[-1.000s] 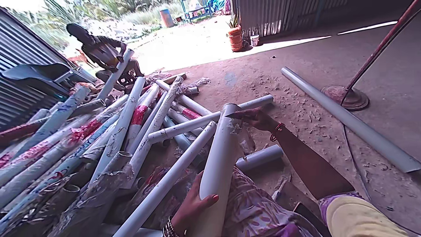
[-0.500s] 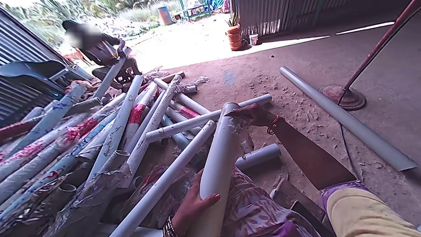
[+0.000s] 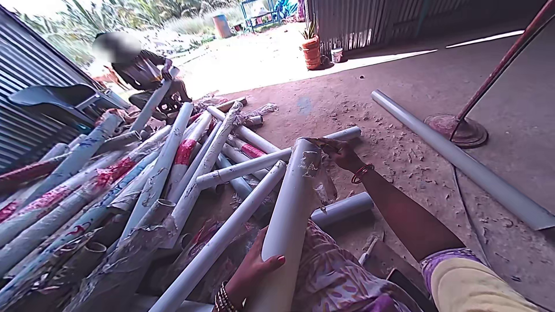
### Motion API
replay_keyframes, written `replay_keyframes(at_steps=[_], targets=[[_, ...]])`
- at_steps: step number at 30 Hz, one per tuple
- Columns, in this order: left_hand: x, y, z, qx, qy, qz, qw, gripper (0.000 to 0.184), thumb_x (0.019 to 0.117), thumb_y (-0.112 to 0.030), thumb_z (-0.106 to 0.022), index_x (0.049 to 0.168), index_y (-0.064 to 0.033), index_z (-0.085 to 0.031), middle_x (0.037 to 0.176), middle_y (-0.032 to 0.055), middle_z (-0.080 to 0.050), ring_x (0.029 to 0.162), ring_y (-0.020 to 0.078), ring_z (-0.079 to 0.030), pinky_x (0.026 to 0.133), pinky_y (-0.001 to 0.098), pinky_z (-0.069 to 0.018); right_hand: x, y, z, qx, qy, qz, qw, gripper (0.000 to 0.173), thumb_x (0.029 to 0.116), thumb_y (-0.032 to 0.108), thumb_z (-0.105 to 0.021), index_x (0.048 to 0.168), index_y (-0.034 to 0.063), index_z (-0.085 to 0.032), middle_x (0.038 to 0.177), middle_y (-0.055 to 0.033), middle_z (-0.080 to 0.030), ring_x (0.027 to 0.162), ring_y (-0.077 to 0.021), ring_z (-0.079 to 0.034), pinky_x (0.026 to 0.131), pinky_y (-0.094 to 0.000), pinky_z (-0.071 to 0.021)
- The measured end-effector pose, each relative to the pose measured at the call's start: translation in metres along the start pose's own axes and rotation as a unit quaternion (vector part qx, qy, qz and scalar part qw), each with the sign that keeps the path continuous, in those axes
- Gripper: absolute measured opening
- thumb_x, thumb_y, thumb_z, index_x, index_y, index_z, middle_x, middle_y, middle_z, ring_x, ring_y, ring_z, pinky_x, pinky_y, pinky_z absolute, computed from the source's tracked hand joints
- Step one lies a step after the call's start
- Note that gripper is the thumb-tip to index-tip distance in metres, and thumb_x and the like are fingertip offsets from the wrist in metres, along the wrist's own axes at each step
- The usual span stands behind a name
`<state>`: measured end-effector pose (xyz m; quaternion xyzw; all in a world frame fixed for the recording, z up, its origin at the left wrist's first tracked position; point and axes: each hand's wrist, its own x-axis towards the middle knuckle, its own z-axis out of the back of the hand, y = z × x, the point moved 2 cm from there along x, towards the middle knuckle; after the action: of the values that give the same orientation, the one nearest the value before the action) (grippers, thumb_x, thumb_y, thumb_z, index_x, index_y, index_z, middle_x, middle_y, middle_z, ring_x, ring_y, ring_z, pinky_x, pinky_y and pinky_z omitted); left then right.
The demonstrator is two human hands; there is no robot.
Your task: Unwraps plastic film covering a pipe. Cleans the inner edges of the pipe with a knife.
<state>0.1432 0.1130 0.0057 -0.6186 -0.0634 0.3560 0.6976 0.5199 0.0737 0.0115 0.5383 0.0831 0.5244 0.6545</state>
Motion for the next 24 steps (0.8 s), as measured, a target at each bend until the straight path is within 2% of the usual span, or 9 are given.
replay_keyframes(at_steps=[2, 6, 10, 13, 16, 19, 21, 22, 24], targets=[[0.002, 0.001, 0.002, -0.003, 0.006, -0.002, 1.0, 0.111, 0.0643, -0.053, -0.082, 0.15, -0.0009, -0.033, 0.129, 0.0068, -0.061, 0.109, 0.005, -0.065, 0.092, 0.0254, -0.0565, -0.001, -0.004, -0.006, 0.01, -0.013, 0.014, 1.0, 0.033, 0.0997, 0.003, -0.061, 0.132, -0.0038, -0.066, 0.116, -0.0178, -0.074, 0.093, -0.0154, -0.071, 0.086, -0.0317, -0.0564], [0.003, 0.001, 0.003, 0.0, 0.007, -0.001, 1.0, 0.109, 0.0652, -0.049, -0.081, 0.15, -0.0008, -0.033, 0.129, 0.0061, -0.061, 0.108, 0.004, -0.065, 0.092, 0.0245, -0.0566, -0.01, -0.006, -0.017, -0.012, -0.047, 0.054, 0.997, 0.031, 0.0953, 0.002, -0.063, 0.125, -0.004, -0.07, 0.107, -0.0189, -0.076, 0.092, -0.0231, -0.073, 0.086, -0.042, -0.0571], [0.004, 0.004, 0.004, 0.0, 0.005, -0.007, 1.0, 0.112, 0.0643, -0.051, -0.082, 0.151, -0.0009, -0.032, 0.128, 0.0059, -0.062, 0.108, 0.0046, -0.065, 0.092, 0.0252, -0.0568, -0.014, -0.01, -0.022, -0.02, -0.036, 0.059, 0.997, 0.031, 0.0958, 0.003, -0.062, 0.125, -0.0047, -0.07, 0.109, -0.0208, -0.075, 0.095, -0.0277, -0.073, 0.089, -0.0451, -0.0566], [0.005, 0.009, 0.007, -0.009, 0.008, -0.009, 1.0, 0.117, 0.0619, -0.058, -0.084, 0.151, -0.0021, -0.032, 0.127, 0.0054, -0.063, 0.108, 0.0066, -0.066, 0.091, 0.0273, -0.058, -0.015, -0.01, -0.025, -0.016, -0.025, 0.066, 0.997, 0.032, 0.0959, 0.003, -0.062, 0.126, -0.0051, -0.069, 0.113, -0.0203, -0.075, 0.102, -0.0268, -0.073, 0.095, -0.0419, -0.0566], [0.001, 0.007, 0.006, -0.004, 0.006, 0.001, 1.0, 0.113, 0.0633, -0.053, -0.082, 0.151, -0.003, -0.032, 0.126, 0.0062, -0.063, 0.107, 0.007, -0.066, 0.091, 0.0283, -0.0579, -0.017, -0.008, -0.025, -0.013, 0.001, 0.073, 0.997, 0.031, 0.0968, 0.004, -0.061, 0.125, -0.006, -0.07, 0.113, -0.0211, -0.075, 0.104, -0.0259, -0.073, 0.097, -0.0414, -0.0553], [-0.001, 0.004, 0.005, -0.008, 0.003, 0.005, 1.0, 0.108, 0.0656, -0.049, -0.081, 0.151, -0.0029, -0.032, 0.125, 0.0069, -0.063, 0.105, 0.0077, -0.067, 0.09, 0.0287, -0.0583, -0.022, 0.0, -0.024, -0.007, 0.048, 0.084, 0.995, 0.031, 0.0969, 0.005, -0.06, 0.124, -0.0065, -0.07, 0.113, -0.02, -0.075, 0.103, -0.0198, -0.073, 0.097, -0.0342, -0.0549], [-0.001, 0.003, 0.005, -0.009, 0.004, 0.005, 1.0, 0.107, 0.0669, -0.048, -0.08, 0.151, -0.0028, -0.032, 0.126, 0.0079, -0.063, 0.106, 0.0089, -0.067, 0.09, 0.0298, -0.058, -0.021, 0.01, -0.019, 0.031, 0.076, 0.032, 0.996, 0.031, 0.0983, 0.005, -0.059, 0.125, -0.007, -0.068, 0.113, -0.0154, -0.075, 0.097, -0.0071, -0.069, 0.091, -0.0231, -0.0533], [-0.002, 0.003, 0.004, -0.01, 0.004, 0.002, 1.0, 0.106, 0.0676, -0.048, -0.08, 0.151, -0.0027, -0.032, 0.127, 0.008, -0.062, 0.107, 0.009, -0.067, 0.091, 0.0297, -0.058, -0.021, 0.015, -0.017, 0.068, 0.083, -0.006, 0.994, 0.031, 0.0992, 0.004, -0.057, 0.127, -0.0076, -0.066, 0.107, -0.0101, -0.074, 0.086, 0.0007, -0.064, 0.081, -0.0165, -0.0521], [-0.002, 0.0, 0.001, -0.008, 0.002, -0.001, 1.0, 0.105, 0.0678, -0.047, -0.08, 0.151, -0.0028, -0.033, 0.128, 0.0084, -0.061, 0.108, 0.009, -0.066, 0.091, 0.0297, -0.0572, -0.019, 0.019, -0.015, 0.148, 0.049, -0.057, 0.986, 0.033, 0.101, 0.002, -0.052, 0.13, -0.01, -0.06, 0.088, -0.0008, -0.068, 0.067, 0.0042, -0.056, 0.065, -0.0133, -0.0487]])
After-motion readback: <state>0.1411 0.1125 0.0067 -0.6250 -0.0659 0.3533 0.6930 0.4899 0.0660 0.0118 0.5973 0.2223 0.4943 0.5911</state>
